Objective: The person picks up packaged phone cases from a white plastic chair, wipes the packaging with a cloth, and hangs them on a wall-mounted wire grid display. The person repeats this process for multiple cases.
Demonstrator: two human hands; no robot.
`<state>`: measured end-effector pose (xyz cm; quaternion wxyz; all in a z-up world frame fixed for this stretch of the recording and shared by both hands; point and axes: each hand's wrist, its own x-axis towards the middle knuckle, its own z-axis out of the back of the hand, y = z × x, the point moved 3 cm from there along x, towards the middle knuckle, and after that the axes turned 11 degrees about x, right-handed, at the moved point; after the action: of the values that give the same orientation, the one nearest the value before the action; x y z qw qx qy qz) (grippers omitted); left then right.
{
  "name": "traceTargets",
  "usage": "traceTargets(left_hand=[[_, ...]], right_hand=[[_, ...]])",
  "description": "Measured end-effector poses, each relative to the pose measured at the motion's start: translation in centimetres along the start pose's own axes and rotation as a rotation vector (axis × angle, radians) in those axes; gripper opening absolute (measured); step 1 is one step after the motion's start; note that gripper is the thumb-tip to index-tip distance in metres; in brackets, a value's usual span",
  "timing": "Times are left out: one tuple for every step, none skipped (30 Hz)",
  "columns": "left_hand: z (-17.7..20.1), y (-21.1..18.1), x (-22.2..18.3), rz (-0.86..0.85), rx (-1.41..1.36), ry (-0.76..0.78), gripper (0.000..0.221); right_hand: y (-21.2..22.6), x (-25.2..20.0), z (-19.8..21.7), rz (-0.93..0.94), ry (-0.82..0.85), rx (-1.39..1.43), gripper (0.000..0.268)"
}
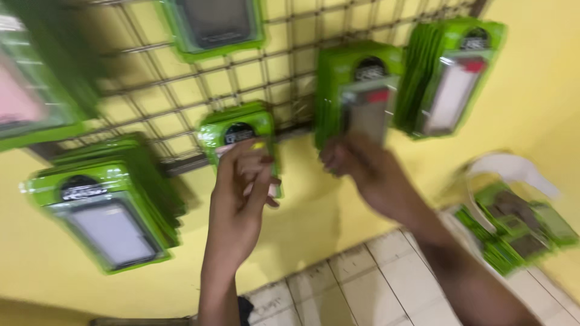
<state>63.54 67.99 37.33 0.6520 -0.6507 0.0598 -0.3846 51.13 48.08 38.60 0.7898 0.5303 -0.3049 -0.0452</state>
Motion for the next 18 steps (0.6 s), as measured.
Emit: traceTargets(left_hand=[[-1.7,1.5,-1.3,0.03,-0.078,0.042,0.045],[-3.7,3.3,-2.6,0.062,-0.155,0.083,0.041],[-5.9,5.3,-3.9,0.125,-0.155,0.12,0.039],[-8.6,7.5,-5.2,0.187,-0.154,0.156,0.038],[-11.6,9.8,-6.7,0.253,-0.146,0.194,0.037],[-14.9,12.1,-8.2,0.31,-0.144,0.232,0.035],[-18.5,14.3,-9.7,0.364,-0.142,0.27,0.034],[-21.8,16.5,-11.3,0.421,-0.15,0.318,0.033],[-25.1,18.7,-12.8,0.473,-0.161,0.366,0.032],[-28.3,20.7,-14.2,0.525,-0.17,0.415,0.031],[-31.8,22.2,-15.8,0.562,-0.141,0.458,0.031],[-35.1,23.4,-17.3,0.597,-0.111,0.501,0.031],[-38.5,24.5,-18.2,0.623,-0.077,0.538,0.031],[-42.3,25.2,-19.0,0.62,-0.088,0.56,0.031],[-45.2,25.7,-20.0,0.633,-0.093,0.591,0.03],[-47.9,26.1,-20.8,0.647,-0.097,0.622,0.03],[-50.9,26.4,-21.5,0.645,-0.085,0.657,0.03],[-53.6,26.5,-22.1,0.644,-0.073,0.692,0.03]], right_hand=[[-2.1,-2.7,0.8,-0.072,0.05,-0.006,0.039],[-4.3,-5.5,1.7,-0.145,0.1,-0.009,0.042],[-6.9,-7.9,2.4,-0.227,0.103,0.062,0.047],[-9.7,-10.2,3.3,-0.307,0.103,0.136,0.053],[-12.6,-12.7,4.7,-0.378,0.071,0.171,0.054],[-15.5,-15.4,6.4,-0.449,0.038,0.207,0.056],[-18.2,-18.0,8.4,-0.516,0.003,0.243,0.058],[-20.8,-20.8,10.6,-0.579,-0.045,0.23,0.06],[-23.3,-23.4,12.8,-0.639,-0.095,0.214,0.061],[-25.6,-25.8,15.1,-0.699,-0.146,0.199,0.063],[-27.4,-28.5,17.9,-0.728,-0.202,0.196,0.062],[-28.9,-31.2,20.7,-0.757,-0.259,0.194,0.062],[-30.5,-33.2,23.6,-0.775,-0.312,0.192,0.061],[-31.8,-34.9,27.0,-0.768,-0.372,0.201,0.061],[-32.6,-36.8,29.7,-0.777,-0.438,0.219,0.06],[-33.1,-38.7,32.1,-0.786,-0.505,0.237,0.06],[-33.5,-40.9,34.6,-0.827,-0.546,0.201,0.059],[-33.6,-43.2,37.2,-0.868,-0.586,0.166,0.058]])
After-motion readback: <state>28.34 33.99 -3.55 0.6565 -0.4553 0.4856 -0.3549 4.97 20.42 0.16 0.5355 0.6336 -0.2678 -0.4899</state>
